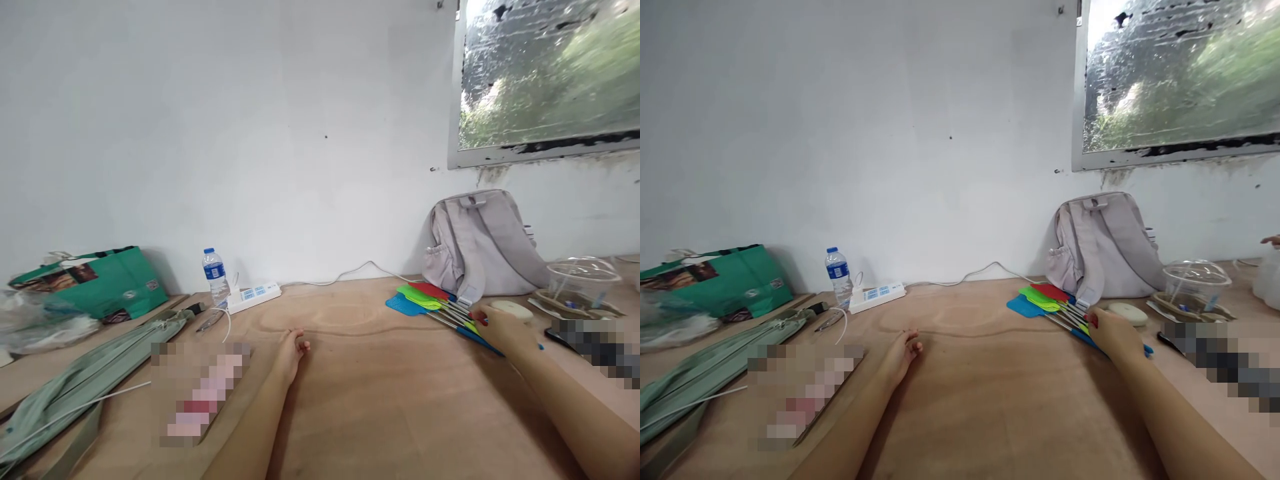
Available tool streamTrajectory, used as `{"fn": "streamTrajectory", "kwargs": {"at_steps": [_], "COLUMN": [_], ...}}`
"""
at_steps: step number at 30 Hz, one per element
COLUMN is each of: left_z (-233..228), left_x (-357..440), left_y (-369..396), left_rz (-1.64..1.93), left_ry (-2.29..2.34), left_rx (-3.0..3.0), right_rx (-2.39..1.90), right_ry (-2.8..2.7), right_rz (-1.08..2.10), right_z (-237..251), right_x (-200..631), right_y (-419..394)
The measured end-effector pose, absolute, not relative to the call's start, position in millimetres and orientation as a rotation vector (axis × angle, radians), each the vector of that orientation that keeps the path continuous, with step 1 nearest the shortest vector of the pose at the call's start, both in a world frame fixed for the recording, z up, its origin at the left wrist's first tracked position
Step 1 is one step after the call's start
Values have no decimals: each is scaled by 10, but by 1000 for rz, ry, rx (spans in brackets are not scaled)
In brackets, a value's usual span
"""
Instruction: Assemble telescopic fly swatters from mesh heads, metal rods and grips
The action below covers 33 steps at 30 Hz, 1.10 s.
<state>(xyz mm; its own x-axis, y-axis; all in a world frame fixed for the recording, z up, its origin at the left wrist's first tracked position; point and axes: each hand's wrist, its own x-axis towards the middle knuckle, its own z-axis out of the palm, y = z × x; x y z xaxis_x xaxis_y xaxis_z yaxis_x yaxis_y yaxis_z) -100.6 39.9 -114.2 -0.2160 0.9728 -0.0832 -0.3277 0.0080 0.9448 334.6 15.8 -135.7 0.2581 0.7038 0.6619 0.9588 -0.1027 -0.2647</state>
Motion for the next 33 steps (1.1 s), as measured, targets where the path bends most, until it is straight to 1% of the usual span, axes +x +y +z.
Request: {"fn": "streamTrajectory", "kwargs": {"at_steps": [3, 5, 7, 8, 11, 12, 15, 20, 24, 33], "left_z": [-1154, -1166, -1175, -1178, -1180, -1180, -1185, -1203, -1190, -1142], "left_x": [-1028, -1027, -993, -959, -799, -738, -596, -583, -681, -768], "left_y": [432, 434, 398, 364, 222, 170, 44, 2, 94, 111], "left_rz": [1455, 1427, 1369, 1334, 1139, 998, 778, 561, 395, 369], "left_ry": [1240, 1319, 1389, 1414, 1525, 1573, 1555, 1428, 1392, 1293], "left_rx": [922, 1029, 1189, 1274, 1690, 1923, 2193, 2470, 2483, 2459], "right_rx": [-1797, -1616, -1490, -1482, -1627, -1638, -1564, -1556, -1662, -1833], "right_ry": [-1558, -1611, -1662, -1690, -1959, -2090, -2267, -2310, -2328, -2323], "right_rz": [-600, -586, -447, -328, -9, 23, 88, 148, 60, -66], "right_z": [-1216, -1124, -1102, -1122, -1249, -1287, -1328, -1276, -1253, -1208], "right_x": [3184, 2932, 2547, 2319, 1638, 1457, 1161, 1244, 1351, 1486], "right_y": [165, 144, 92, 54, -97, -149, -271, -275, -208, -179]}}
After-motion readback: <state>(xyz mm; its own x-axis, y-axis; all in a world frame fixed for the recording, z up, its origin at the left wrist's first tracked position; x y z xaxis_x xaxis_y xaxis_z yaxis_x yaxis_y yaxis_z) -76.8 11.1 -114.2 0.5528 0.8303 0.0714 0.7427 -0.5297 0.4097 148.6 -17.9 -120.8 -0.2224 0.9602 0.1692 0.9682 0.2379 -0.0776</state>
